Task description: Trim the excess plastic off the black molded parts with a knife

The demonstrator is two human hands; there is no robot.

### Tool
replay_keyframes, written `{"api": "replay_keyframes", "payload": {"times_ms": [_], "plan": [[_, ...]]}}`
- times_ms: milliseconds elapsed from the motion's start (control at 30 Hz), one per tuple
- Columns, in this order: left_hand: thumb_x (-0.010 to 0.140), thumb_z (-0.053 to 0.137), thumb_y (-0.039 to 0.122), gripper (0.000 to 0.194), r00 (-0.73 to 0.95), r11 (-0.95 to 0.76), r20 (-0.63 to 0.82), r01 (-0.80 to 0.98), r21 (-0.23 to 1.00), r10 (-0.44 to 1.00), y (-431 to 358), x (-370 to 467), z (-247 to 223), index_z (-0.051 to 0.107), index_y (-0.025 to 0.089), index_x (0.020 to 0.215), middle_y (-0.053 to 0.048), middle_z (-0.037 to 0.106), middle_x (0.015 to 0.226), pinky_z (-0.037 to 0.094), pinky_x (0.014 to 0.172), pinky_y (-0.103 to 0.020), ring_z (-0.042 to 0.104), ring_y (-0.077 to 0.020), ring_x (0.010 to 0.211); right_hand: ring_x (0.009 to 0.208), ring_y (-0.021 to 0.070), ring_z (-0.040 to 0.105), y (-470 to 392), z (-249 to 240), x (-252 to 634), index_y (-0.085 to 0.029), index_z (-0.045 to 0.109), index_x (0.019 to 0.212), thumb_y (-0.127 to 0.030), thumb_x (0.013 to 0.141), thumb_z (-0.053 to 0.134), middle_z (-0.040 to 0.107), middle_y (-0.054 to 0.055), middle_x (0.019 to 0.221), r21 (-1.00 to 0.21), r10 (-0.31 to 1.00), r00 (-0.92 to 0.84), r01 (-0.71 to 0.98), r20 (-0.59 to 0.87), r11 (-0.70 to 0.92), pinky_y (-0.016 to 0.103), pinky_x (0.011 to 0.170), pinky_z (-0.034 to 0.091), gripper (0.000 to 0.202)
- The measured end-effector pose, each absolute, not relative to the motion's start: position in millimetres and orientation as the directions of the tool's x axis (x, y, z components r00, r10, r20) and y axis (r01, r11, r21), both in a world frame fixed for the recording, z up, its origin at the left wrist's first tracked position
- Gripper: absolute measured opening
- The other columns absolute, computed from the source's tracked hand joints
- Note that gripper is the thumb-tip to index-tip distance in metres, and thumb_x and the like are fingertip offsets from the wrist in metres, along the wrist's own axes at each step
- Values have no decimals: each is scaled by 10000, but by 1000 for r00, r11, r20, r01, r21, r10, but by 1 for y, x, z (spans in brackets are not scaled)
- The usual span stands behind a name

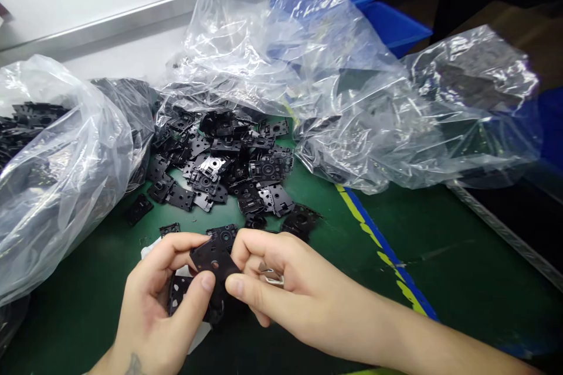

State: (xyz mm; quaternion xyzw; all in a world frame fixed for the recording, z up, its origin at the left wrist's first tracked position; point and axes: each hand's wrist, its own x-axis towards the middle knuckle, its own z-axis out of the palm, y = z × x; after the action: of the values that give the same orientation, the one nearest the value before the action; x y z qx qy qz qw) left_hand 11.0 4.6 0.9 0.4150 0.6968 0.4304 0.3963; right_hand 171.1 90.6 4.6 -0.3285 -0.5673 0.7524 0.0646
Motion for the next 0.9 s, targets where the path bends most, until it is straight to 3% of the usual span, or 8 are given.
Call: {"api": "replay_keyframes", "payload": {"times_ms": [167, 367, 500, 767, 900], "plan": [[800, 671, 295, 132, -378, 326, -227, 222, 919, 898, 8, 11, -1, 663, 193, 884, 47, 630, 619, 424, 562, -192, 557, -97, 549, 506, 82, 462, 88, 1, 169, -197, 396, 739, -202, 889, 531, 495, -65, 551, -908, 476, -779, 295, -408, -296, 168, 469, 347, 201], [803, 658, 312, 138, -421, 320, -199, 240, 917, 885, 12, 14, -9, 660, 179, 765, 34, 615, 605, 387, 548, -201, 549, -110, 579, 483, 86, 412, 82, -3, 168, -210, 366, 724, -219, 892, 500, 455, -74, 535, -934, 543, -772, 350, -331, -71, 204, 448, 268, 215], [846, 606, 328, 270, -408, 316, -201, 236, 919, 891, 13, 11, -8, 597, 176, 624, 47, 529, 525, 369, 496, -188, 485, -83, 481, 486, 83, 405, 82, -2, 168, -205, 393, 725, -215, 881, 509, 458, -74, 550, -933, 524, -784, 353, -332, -63, 199, 445, 280, 195], [855, 584, 290, 147, -144, 261, -225, 330, 907, 964, 17, -5, -1, 606, 156, 800, 28, 557, 554, 427, 501, -200, 558, -110, 487, 508, 102, 459, 78, -4, 166, -212, 384, 714, -274, 892, 496, 463, -62, 547, -929, 542, -758, 342, -363, -144, 210, 499, 337, 219], [848, 515, 172, 154, -66, 158, -144, 386, 909, 987, 17, -10, 6, 647, 147, 922, -22, 692, 604, 454, 540, -218, 596, -131, 519, 512, 114, 404, 77, -14, 162, -216, 440, 709, -497, 871, 566, 372, -64, 560, -926, 632, -686, 345, -360, -153, 226, 498, 341, 348]]}}
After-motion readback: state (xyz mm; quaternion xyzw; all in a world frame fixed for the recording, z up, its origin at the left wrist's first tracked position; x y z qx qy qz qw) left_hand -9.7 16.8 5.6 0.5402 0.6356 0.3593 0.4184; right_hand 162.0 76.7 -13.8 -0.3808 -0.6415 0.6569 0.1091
